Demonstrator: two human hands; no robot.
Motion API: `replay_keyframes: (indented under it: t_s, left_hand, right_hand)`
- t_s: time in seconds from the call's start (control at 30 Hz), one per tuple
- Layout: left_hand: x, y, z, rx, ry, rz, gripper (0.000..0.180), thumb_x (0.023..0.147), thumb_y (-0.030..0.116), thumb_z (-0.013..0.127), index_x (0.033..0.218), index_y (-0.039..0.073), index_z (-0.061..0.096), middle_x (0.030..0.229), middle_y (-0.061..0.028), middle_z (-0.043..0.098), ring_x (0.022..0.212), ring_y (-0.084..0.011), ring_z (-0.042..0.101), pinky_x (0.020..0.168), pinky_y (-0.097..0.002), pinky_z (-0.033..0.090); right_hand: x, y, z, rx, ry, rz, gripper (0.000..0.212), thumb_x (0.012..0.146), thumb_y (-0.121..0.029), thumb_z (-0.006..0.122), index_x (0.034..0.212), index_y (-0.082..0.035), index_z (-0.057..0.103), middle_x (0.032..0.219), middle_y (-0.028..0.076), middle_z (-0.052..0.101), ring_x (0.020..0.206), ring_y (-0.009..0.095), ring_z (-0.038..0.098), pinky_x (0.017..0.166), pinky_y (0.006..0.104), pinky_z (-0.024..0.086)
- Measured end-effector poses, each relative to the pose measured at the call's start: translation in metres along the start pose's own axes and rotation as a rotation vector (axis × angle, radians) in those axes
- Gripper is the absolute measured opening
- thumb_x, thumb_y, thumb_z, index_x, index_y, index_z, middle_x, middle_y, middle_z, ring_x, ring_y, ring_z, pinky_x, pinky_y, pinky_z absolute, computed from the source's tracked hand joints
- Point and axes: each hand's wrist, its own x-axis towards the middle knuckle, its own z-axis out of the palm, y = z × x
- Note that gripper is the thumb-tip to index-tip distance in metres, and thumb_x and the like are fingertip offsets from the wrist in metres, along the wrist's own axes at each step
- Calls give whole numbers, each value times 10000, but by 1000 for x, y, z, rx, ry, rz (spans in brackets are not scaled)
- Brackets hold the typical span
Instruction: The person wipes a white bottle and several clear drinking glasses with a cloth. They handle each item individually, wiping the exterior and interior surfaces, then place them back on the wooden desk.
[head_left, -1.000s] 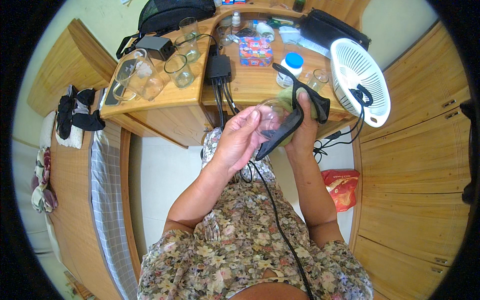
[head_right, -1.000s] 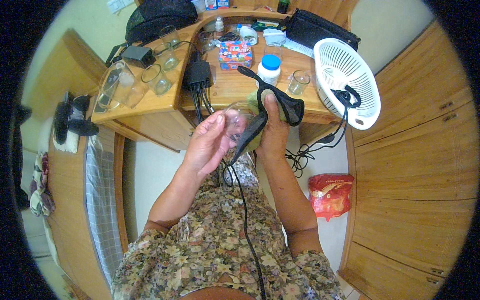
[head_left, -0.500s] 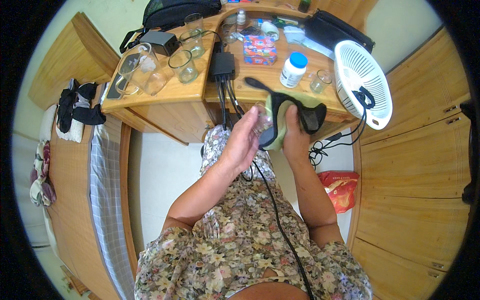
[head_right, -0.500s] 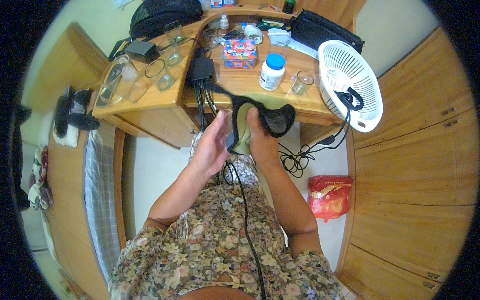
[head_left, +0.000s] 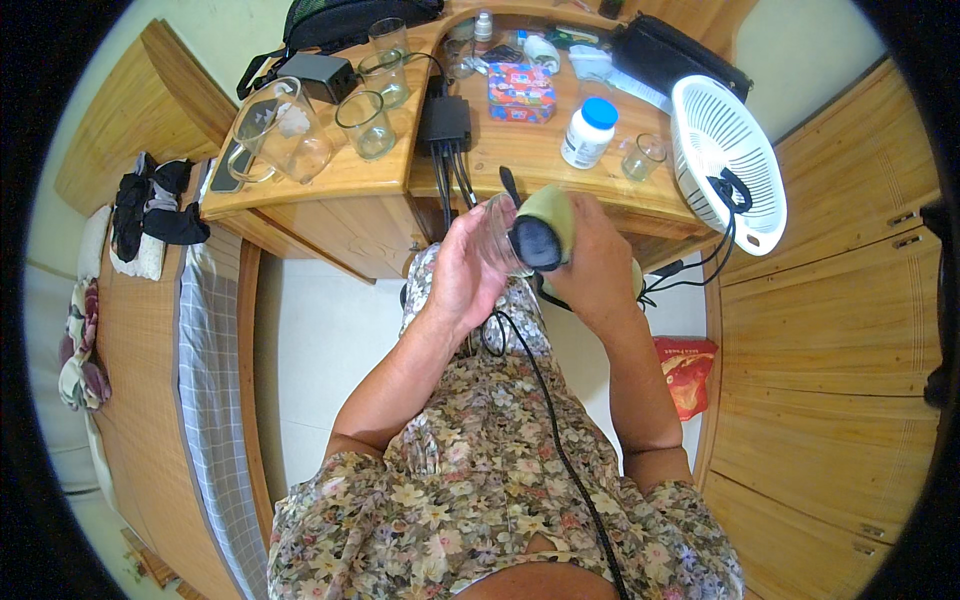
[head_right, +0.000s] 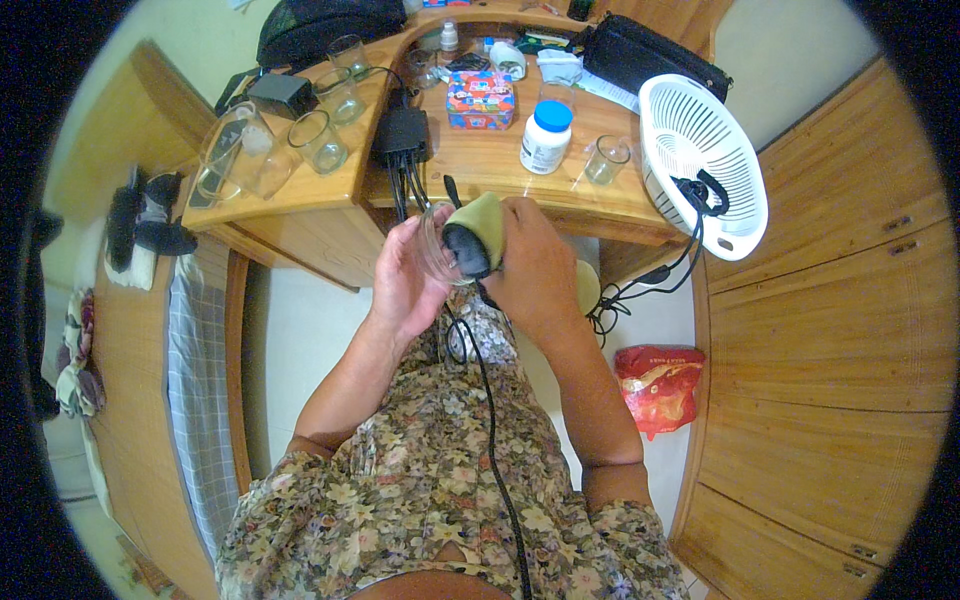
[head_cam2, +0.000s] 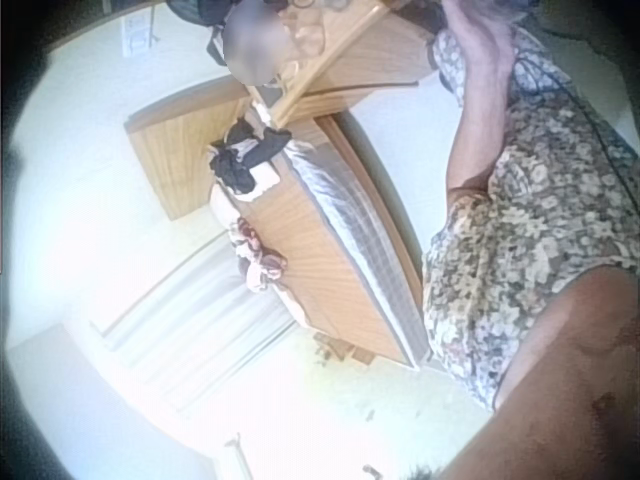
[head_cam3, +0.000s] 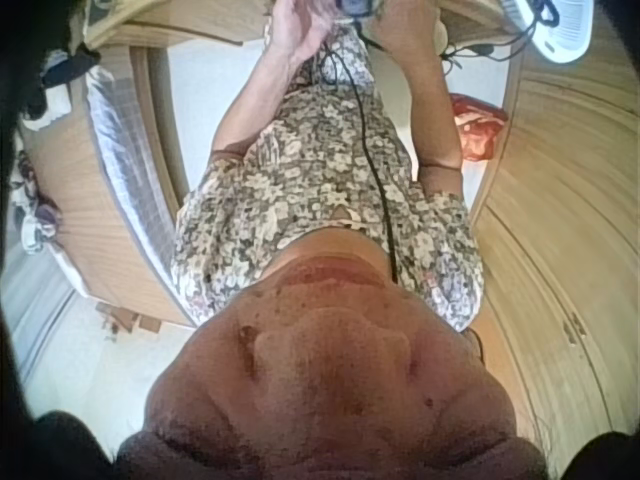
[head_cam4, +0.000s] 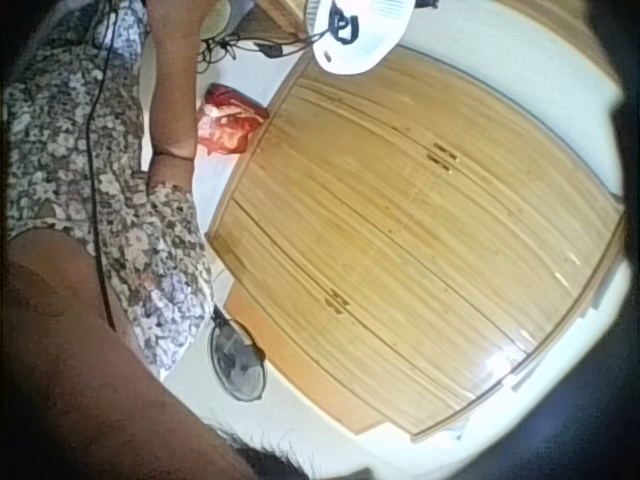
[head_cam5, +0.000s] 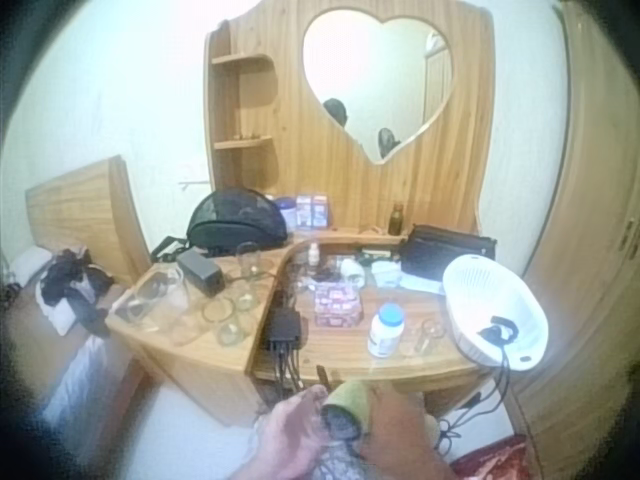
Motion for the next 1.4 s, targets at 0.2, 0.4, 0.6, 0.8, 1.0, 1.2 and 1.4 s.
replay_keyframes:
  t_s: [0.2, 0.4, 0.6, 0.8, 1.0, 1.2, 1.4]
  left_hand:
    - [-4, 5, 13, 81, 106, -17, 536, 1020, 507, 488, 1236, 24, 573, 1194, -99, 626, 1147, -218, 598, 989, -399, 498]
    - [-3, 3, 15, 114, 55, -21, 483, 1034, 448, 488, 1223, 19, 600, 1108, -95, 672, 1071, -211, 639, 983, -351, 496]
    - [-5, -1, 17, 275, -19, 209, 360, 1021, 272, 480, 1223, -8, 583, 1101, -68, 626, 1015, -151, 593, 949, -291, 457]
    - [-8, 3, 16, 577, -85, 302, 407, 1027, 299, 422, 1225, -16, 585, 1135, -112, 625, 1073, -176, 584, 987, -318, 443]
    - [-7, 3, 20, 447, -124, 222, 408, 1025, 281, 423, 1210, -41, 592, 1156, -111, 622, 1109, -168, 560, 1007, -301, 414]
    - [-5, 6, 22, 822, -1, 470, 380, 998, 249, 482, 1231, -38, 568, 1167, -123, 607, 1101, -190, 560, 978, -327, 435]
    - [-4, 10, 12, 1462, -209, 911, 577, 899, 366, 651, 1290, -39, 524, 1203, -246, 520, 1120, -394, 514, 987, -464, 429]
  right_hand:
    - [-3, -3, -7, 252, -207, -171, 537, 736, -100, 716, 1236, 3, 552, 1161, 211, 621, 1118, 423, 580, 990, 468, 469]
    - [1, -6, 22, 285, 45, -338, 331, 721, -32, 682, 1049, -14, 645, 977, 190, 677, 933, 392, 647, 803, 465, 521]
    - [2, -14, 29, 148, 110, -171, 218, 761, -100, 715, 961, -29, 665, 904, 162, 688, 824, 387, 662, 688, 421, 516]
    - [9, -1, 14, 275, -307, -89, 213, 784, -162, 717, 950, -36, 671, 883, 158, 689, 786, 331, 676, 692, 388, 516]
    - [4, 17, 15, 1059, -473, 45, 254, 834, -161, 691, 1053, -32, 691, 981, -11, 698, 929, 103, 620, 846, 304, 502]
    - [-6, 9, 19, 1394, -335, 317, 359, 886, -170, 681, 1203, -6, 642, 1106, 40, 671, 1022, 125, 601, 925, 298, 480]
    - [-4, -3, 11, 1422, -199, 573, 232, 936, -139, 640, 1135, -20, 643, 1018, 25, 676, 892, 104, 646, 773, 255, 524]
